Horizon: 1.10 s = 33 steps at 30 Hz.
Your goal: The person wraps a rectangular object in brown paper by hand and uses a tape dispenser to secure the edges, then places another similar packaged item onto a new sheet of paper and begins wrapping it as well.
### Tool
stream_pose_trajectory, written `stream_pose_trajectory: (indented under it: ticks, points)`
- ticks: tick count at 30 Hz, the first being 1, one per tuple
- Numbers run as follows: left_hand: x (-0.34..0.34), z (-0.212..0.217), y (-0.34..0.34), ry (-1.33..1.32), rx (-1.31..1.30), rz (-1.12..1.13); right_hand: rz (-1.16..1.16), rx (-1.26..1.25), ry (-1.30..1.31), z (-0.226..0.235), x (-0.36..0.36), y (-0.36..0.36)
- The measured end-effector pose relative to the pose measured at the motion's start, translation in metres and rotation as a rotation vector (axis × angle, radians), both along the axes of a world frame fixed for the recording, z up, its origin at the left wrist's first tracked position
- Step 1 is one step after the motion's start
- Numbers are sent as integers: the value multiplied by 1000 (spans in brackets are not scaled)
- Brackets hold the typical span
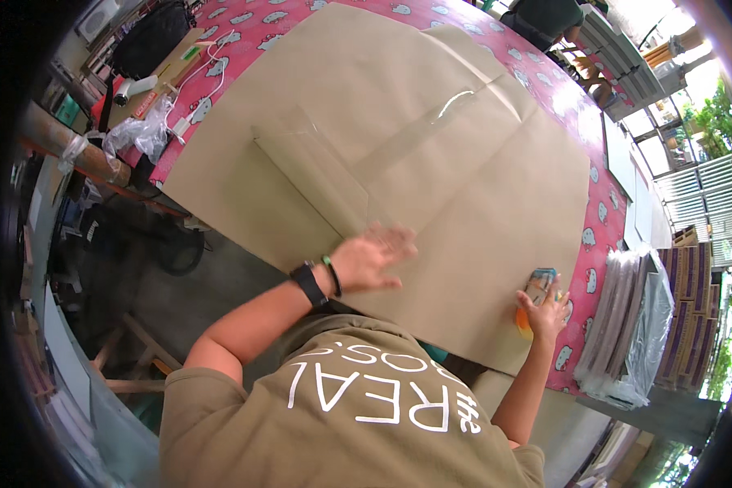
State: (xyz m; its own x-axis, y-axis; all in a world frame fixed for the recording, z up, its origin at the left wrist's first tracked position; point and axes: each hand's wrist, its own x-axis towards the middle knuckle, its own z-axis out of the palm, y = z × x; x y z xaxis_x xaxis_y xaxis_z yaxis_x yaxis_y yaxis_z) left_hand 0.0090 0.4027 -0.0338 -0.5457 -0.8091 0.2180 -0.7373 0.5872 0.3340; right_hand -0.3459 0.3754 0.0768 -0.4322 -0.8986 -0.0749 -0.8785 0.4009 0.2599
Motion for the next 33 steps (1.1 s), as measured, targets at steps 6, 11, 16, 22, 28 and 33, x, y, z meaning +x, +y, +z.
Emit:
stream_pose_trajectory:
  ticks: [6, 11, 16, 22, 28, 33]
  points:
    - [125, 2, -116, -148, -11, 693, 362, -139, -616, -51, 31, -52]
    - [197, -7, -173, -125, -91, 1160, -14, -158, -1560, -67, 141, -89]
    - [226, -11, -144, 162, 56, 1222, 84, -259, -1516, -68, 189, -140]
    - [47, 25, -38, 429, 454, 783, 410, -296, -1258, -112, 91, -316]
    - [-104, 29, -111, 672, 251, -205, 1149, -458, -1106, 2, 201, -268]
    - [-1, 6, -305, 37, -87, 347, 362, -649, -1212, -33, 93, -162]
